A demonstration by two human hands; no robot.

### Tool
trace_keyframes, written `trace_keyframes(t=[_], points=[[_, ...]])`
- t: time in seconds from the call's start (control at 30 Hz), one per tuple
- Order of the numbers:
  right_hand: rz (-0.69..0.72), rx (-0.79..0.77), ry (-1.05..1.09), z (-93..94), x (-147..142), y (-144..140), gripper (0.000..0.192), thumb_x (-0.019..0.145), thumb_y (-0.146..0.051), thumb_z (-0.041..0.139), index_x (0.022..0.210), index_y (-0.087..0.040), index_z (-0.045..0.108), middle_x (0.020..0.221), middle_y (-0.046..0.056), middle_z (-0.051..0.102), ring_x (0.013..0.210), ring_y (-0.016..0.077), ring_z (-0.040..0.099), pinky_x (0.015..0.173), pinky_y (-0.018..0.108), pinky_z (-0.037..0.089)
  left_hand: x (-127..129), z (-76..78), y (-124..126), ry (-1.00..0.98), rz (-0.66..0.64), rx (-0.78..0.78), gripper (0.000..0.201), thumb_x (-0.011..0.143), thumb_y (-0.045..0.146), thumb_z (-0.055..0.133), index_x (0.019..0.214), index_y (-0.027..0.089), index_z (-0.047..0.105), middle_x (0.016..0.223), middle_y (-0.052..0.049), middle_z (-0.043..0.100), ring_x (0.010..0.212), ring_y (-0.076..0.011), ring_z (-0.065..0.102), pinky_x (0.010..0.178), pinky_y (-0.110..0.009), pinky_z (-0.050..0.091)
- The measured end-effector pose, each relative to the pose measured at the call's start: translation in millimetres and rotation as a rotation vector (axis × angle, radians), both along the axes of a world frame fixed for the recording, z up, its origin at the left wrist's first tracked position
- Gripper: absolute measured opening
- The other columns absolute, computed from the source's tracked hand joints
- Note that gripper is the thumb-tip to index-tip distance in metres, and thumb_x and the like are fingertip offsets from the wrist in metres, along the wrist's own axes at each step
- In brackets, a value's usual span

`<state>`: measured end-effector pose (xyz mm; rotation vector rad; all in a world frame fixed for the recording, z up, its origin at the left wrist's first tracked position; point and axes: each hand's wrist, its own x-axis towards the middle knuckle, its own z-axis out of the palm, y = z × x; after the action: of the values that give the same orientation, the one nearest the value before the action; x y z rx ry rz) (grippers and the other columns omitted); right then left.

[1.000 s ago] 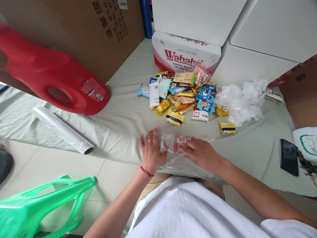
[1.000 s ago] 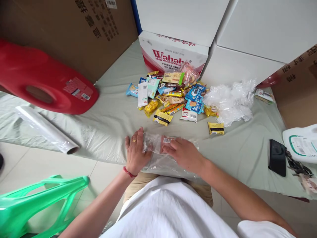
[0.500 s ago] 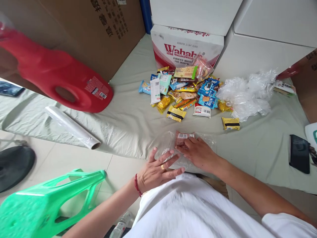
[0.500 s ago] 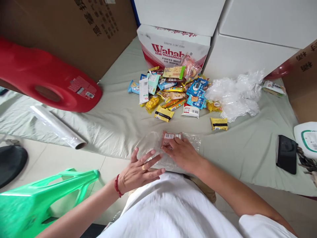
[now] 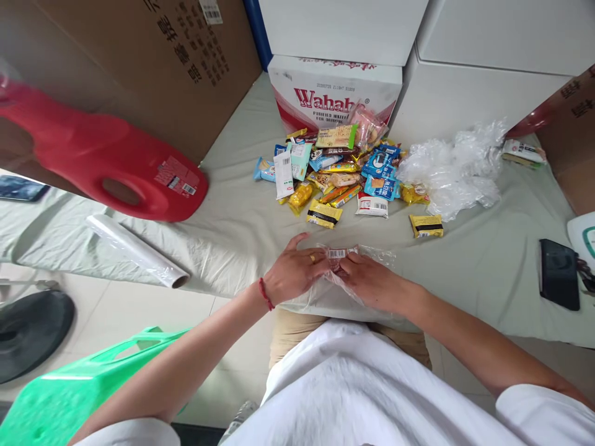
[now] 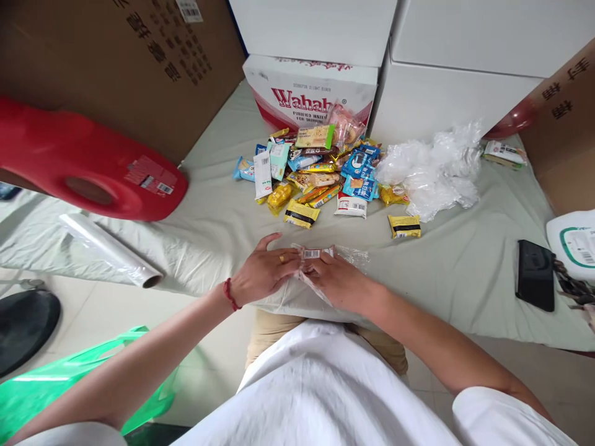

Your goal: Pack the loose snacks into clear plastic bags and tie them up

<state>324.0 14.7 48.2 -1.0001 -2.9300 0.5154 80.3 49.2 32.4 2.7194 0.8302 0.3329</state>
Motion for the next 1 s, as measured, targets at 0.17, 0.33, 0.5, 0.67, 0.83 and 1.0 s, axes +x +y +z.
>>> trace_keyframes(t=[0.17,0.33,0.5,0.67,0.83,1.0], points=[[0.011,-0.257,0.206,5.0,22.7,20.9,0.052,0.101,-0.011,0.047,0.151,-0.023,0.053,0.142,0.012,0.064,0.129,0.0240,0.060,0.113,0.046,0.044,7.8,-17.0,14.2,-0.001,0.200,-0.111,0.035,0.105,0.034,0.041,0.117,0.024,0.073,0.089,-0.004,0.080,0.082,-0.0203,0.071,0.103,-0.050,0.037],[-0.151,-0.618,0.471,9.9,58.3,28.8,0.054,0.109,-0.037,0.038,0.161,-0.023,0.039,0.140,0.011,0.068,0.123,0.0211,0.066,0.103,0.038,0.052,19.0,-20.5,8.2,-0.006,0.332,-0.083,0.035,0.102,0.034,0.045,0.097,0.021,0.077,0.079,-0.005,0.076,0.081,-0.0218,0.067,0.097,-0.049,0.037],[-0.279,-0.322,0.242,18.3,50.9,6.9,0.064,0.094,-0.040,0.070,0.152,-0.019,0.053,0.129,0.016,0.071,0.114,0.0297,0.065,0.096,0.043,0.051,24.8,-24.8,2.3,-0.029,0.386,-0.075,0.038,0.104,0.033,0.043,0.089,0.021,0.076,0.078,-0.005,0.075,0.083,-0.0225,0.066,0.096,-0.048,0.036],[-0.344,-0.204,0.275,27.3,46.6,25.1,0.026,0.103,-0.020,0.049,0.108,-0.020,0.075,0.095,0.008,0.074,0.090,0.0211,0.063,0.080,0.031,0.046,23.8,-33.7,1.8,-0.067,0.383,-0.036,0.035,0.104,0.031,0.045,0.089,0.020,0.075,0.077,-0.005,0.074,0.082,-0.0221,0.064,0.097,-0.046,0.036],[-0.365,-0.061,0.070,-1.6,45.5,64.3,0.021,0.100,-0.020,0.055,0.094,-0.018,0.074,0.097,0.011,0.068,0.094,0.0253,0.053,0.083,0.035,0.040,24.8,-39.9,-2.8,-0.084,0.414,-0.044,0.036,0.103,0.030,0.045,0.082,0.021,0.074,0.075,-0.006,0.071,0.083,-0.0228,0.062,0.096,-0.045,0.037],[-0.478,0.061,-0.025,-41.3,41.5,55.4,0.028,0.103,-0.031,0.053,0.119,-0.014,0.069,0.120,0.015,0.064,0.106,0.0297,0.052,0.086,0.039,0.040,26.5,-42.7,-9.5,-0.064,0.851,0.005,0.038,0.092,0.042,0.063,0.121,0.019,0.072,0.123,-0.018,0.066,0.124,-0.0392,0.052,0.101,-0.054,0.039]])
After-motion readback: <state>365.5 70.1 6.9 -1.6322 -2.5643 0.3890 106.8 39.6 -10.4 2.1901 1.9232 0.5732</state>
